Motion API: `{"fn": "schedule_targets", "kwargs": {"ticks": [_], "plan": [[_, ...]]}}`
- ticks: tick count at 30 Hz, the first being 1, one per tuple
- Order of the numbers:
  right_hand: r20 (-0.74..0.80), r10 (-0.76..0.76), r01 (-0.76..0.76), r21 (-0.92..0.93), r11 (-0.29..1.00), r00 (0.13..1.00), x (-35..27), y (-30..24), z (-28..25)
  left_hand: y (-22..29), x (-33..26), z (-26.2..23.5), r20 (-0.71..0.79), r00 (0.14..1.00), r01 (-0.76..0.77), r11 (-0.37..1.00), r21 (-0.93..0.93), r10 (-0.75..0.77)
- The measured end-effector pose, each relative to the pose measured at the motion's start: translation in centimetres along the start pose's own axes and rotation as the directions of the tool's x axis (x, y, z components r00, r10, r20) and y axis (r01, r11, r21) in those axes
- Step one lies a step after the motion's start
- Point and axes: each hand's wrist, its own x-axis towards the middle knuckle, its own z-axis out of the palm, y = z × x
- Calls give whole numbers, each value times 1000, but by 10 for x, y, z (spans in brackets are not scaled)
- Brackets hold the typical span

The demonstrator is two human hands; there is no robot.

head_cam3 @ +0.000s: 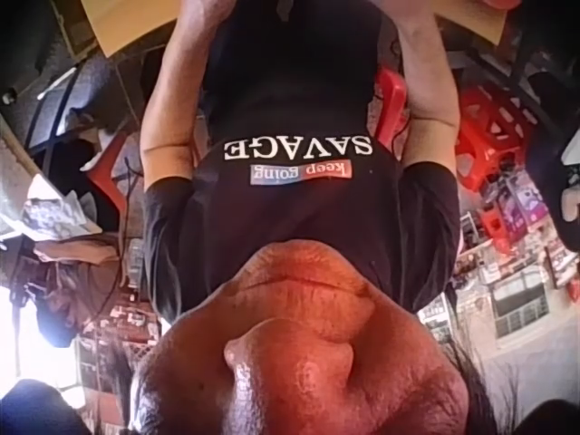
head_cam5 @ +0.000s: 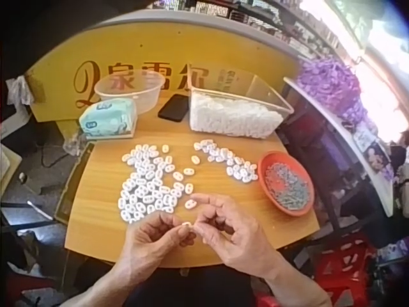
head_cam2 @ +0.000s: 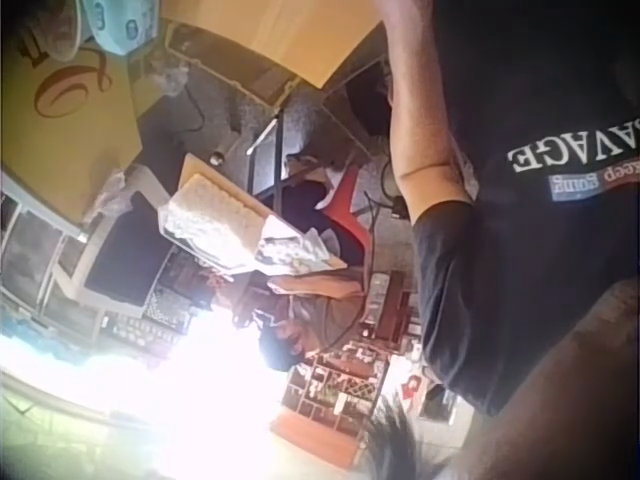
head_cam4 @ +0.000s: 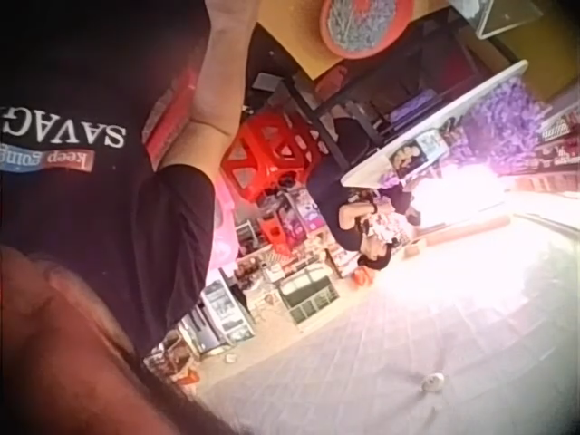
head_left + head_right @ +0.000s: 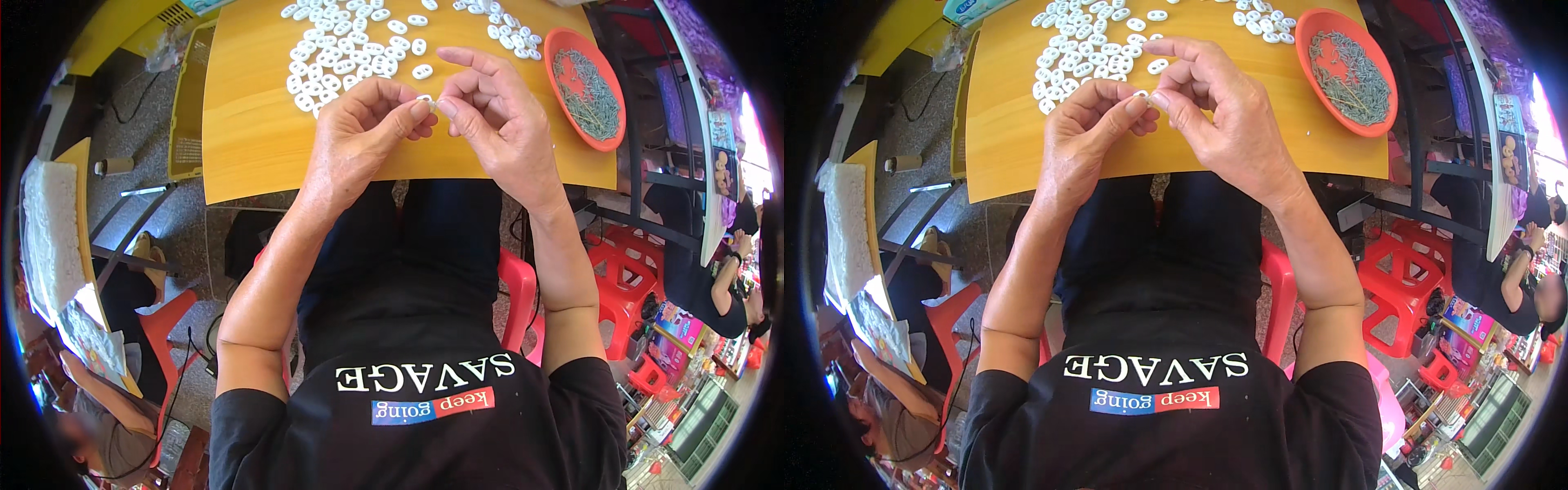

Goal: Manually assembling small white plastic hardware components by inserting metal pins into them.

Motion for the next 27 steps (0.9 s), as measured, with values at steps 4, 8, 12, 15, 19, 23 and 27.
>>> {"fn": "schedule_targets", "kwargs": {"ticks": [4, 8, 12, 15, 19, 23, 27], "plan": [[-13, -23, 23, -1, 1000, 1000, 0, 4, 1, 0, 0, 0, 5, 1000, -8, 1000, -12, 8], [-10, -37, 37, -44, 998, 999, 0, 3, 0, 0, 0, 0, -2, 1000, -9, 1000, -6, 9], [-2, -21, 21, -36, 999, 1000, 1, 3, -1, 1, 0, 0, 10, 1000, -7, 1000, 10, 7], [-18, -55, 54, -56, 997, 998, 1, 4, 2, 2, -1, 0, 14, 1000, -10, 1000, 12, 10], [-7, -43, 42, -71, 997, 999, 2, 1, 2, 0, -1, -1, 20, 1000, -11, 1000, 1, 11], [12, -107, 107, -169, 980, 994, 4, -1, 3, 0, -1, -1, 11, 1000, -7, 1000, 6, 7], [-1, -103, 101, -165, 981, 995, 6, 3, 6, -1, 2, 0, -16, 1000, -27, 999, 32, 27]]}}
